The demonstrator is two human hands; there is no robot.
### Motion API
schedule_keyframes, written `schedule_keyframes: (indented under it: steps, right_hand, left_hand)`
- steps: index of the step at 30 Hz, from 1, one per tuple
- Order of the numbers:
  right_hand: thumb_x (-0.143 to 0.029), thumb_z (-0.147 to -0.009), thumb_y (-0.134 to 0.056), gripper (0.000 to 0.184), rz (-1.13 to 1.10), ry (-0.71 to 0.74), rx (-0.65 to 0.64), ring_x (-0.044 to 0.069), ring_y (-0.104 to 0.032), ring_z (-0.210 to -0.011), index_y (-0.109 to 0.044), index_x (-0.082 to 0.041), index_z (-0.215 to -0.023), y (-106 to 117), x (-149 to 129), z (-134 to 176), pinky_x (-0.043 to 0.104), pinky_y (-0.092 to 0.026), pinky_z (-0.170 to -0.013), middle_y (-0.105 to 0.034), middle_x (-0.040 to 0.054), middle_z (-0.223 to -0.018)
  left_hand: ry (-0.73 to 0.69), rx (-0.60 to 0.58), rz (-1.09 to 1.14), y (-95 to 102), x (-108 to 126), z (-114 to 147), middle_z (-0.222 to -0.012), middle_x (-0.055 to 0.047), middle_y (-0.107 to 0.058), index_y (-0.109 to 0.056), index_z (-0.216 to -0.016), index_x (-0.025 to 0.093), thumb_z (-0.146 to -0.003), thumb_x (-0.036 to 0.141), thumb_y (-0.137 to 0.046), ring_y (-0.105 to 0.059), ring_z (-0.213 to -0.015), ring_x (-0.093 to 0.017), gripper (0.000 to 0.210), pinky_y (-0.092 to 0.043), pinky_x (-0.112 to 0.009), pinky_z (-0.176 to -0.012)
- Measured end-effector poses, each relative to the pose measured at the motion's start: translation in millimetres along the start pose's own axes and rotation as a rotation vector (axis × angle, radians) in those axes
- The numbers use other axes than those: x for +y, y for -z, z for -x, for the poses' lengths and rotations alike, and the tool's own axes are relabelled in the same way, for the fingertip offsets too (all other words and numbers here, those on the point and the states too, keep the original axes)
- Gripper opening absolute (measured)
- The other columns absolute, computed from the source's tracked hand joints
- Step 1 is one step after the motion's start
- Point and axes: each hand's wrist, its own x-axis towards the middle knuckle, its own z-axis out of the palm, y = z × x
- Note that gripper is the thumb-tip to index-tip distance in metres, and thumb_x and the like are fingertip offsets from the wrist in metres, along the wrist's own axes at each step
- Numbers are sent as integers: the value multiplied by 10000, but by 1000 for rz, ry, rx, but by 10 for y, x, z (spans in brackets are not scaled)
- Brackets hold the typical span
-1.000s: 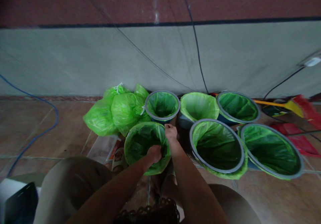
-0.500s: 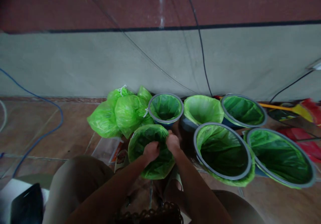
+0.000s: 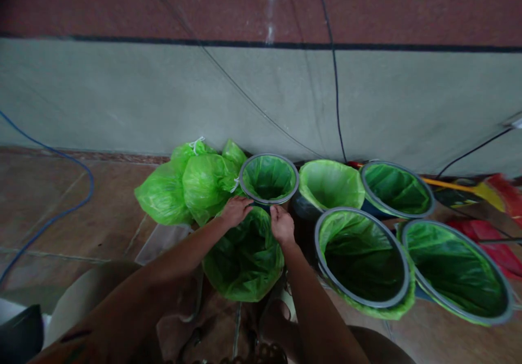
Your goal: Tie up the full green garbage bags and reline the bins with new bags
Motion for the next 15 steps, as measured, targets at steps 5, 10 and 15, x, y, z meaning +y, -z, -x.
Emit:
schedule_keyframes:
  steps: [5,10,15]
  right_hand:
    - [-367,-1008,-338,368,220,84,-266,196,-665,-960,-648,-200,-1115,-131,39,-77,256,-436,-806,-733,82,-1068]
    - [-310,-994,-398,298,372,74,-331,192,-667,-846,-567,-174,-1198,-207,102,-4,253,-397,-711,-735,85,-953]
    - [-292,-969,-459,228,353,-38,-275,174,-663,-773,-573,-177,-1129,-158,52,47,239,-388,-672,-730,68,-874]
  left_hand:
    - [-83,-161,-14,-89,-176,-34,-1075,-72,-717,-648,-1157,211,-966,322,-476,-661,-1025,-207,280,-500,-316,-917]
    - [-86,-199,14,-123,-306,-27,-1126,-57,-714,-628,-1176,228,-969,306,-468,-661,-1067,-192,273,-488,-293,-950]
    - [-28,-210,25,-65,-297,5,-1108,-77,-721,-631,-1167,218,-964,353,-468,-668,-1075,-212,293,-498,-311,-953]
